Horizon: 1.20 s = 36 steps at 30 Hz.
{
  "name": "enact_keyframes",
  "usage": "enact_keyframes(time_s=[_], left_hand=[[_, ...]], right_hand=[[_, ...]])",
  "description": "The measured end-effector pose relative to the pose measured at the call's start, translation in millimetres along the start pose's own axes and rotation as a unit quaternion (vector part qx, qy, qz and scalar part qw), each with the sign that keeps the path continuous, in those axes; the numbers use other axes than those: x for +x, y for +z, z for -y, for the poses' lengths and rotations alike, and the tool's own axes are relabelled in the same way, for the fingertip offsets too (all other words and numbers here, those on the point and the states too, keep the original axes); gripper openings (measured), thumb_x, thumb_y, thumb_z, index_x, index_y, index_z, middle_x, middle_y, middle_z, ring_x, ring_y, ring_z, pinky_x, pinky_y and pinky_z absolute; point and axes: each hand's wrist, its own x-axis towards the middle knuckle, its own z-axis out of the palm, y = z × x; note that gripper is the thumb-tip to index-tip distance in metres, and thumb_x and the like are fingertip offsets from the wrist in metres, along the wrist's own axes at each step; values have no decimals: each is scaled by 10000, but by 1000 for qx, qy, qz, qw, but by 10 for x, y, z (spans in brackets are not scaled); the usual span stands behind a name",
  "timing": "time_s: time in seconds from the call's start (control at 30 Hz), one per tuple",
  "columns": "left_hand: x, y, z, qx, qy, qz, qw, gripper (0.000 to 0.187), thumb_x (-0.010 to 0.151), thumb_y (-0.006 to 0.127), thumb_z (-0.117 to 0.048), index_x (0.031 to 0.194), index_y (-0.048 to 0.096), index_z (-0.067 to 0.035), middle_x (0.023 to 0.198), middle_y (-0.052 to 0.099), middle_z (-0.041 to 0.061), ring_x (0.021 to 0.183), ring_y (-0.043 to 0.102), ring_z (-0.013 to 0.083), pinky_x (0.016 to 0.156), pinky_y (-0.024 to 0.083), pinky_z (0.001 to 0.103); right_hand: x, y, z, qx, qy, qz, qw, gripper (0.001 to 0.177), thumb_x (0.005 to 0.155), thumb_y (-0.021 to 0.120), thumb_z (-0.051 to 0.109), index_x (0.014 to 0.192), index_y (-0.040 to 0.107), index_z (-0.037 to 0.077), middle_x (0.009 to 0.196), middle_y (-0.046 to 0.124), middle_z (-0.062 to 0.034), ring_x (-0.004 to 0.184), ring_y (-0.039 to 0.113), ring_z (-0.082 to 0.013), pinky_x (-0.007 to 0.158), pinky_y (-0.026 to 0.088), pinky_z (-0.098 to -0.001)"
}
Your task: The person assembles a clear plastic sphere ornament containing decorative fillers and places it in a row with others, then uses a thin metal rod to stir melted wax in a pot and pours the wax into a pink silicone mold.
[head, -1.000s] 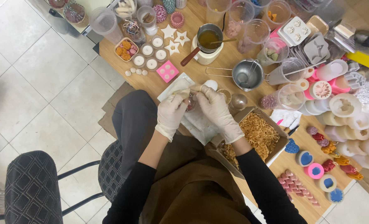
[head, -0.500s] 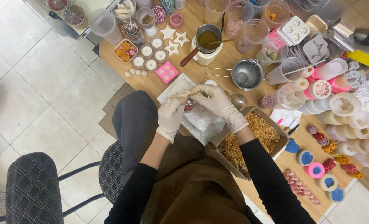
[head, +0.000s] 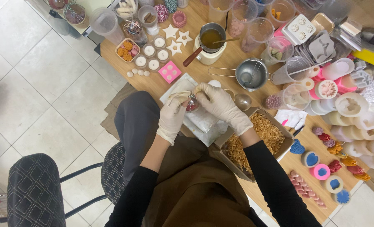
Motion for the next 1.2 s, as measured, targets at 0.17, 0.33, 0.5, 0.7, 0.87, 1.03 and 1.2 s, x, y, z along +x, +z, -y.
enact_keyframes(time_s=[0.17, 0.33, 0.5, 0.7, 0.87, 1.03, 1.2], left_hand=[[3, -43, -30, 21, -7, 0, 1000, 218, 861, 767, 58, 1024, 657, -34, 1137, 727, 132, 1077, 709, 299, 907, 576, 354], [3, -119, -141, 55, -14, -2, 998, 217, 842, 763, 53, 1015, 673, -43, 1125, 730, 119, 1089, 705, 298, 926, 559, 381], [23, -98, -178, 114, -2, -11, 993, 182, 840, 769, -11, 992, 689, -70, 1104, 743, 95, 1074, 704, 279, 896, 523, 403], [0, -180, -179, 102, -29, 37, 994, 268, 873, 758, -38, 1115, 645, -61, 1197, 716, 119, 1047, 673, 316, 891, 518, 416], [-16, -200, -233, 114, -71, 27, 991, 361, 847, 723, -22, 1197, 635, -40, 1190, 670, 163, 1072, 651, 363, 905, 525, 431], [-35, -210, -126, 106, -58, 24, 992, 215, 904, 720, -18, 1110, 664, -45, 1207, 685, 129, 1117, 672, 335, 947, 547, 409], [-56, -196, -54, 136, -68, 32, 988, 153, 888, 736, -16, 1013, 649, -28, 1200, 668, 108, 1106, 643, 315, 951, 517, 400]], right_hand=[[-35, -13, 10, -54, -2, -24, 998, 142, 984, 599, 252, 1064, 621, 137, 925, 720, -104, 860, 711, -325, 749, 564, -427], [-53, 21, -102, -105, -40, -51, 992, 140, 967, 627, 236, 1076, 627, 148, 917, 714, -98, 847, 709, -319, 740, 564, -430], [-34, 96, -193, -152, -100, -111, 977, 178, 938, 635, 194, 1110, 632, 148, 947, 721, -92, 827, 701, -320, 705, 551, -440], [-52, 67, -221, -71, -10, -58, 996, 185, 946, 659, 249, 1115, 633, 180, 907, 745, -44, 804, 736, -280, 724, 584, -399], [-113, 41, -184, -43, -3, -62, 997, 269, 975, 646, 252, 1233, 609, 184, 948, 756, -54, 830, 741, -275, 748, 582, -388], [-158, 40, -126, 3, 23, -62, 998, 321, 979, 634, 230, 1292, 583, 181, 905, 739, -40, 821, 749, -222, 752, 579, -360], [-200, 18, -143, 47, 54, -43, 997, 337, 970, 601, 173, 1307, 584, 168, 839, 683, -36, 780, 713, -197, 765, 562, -335]])
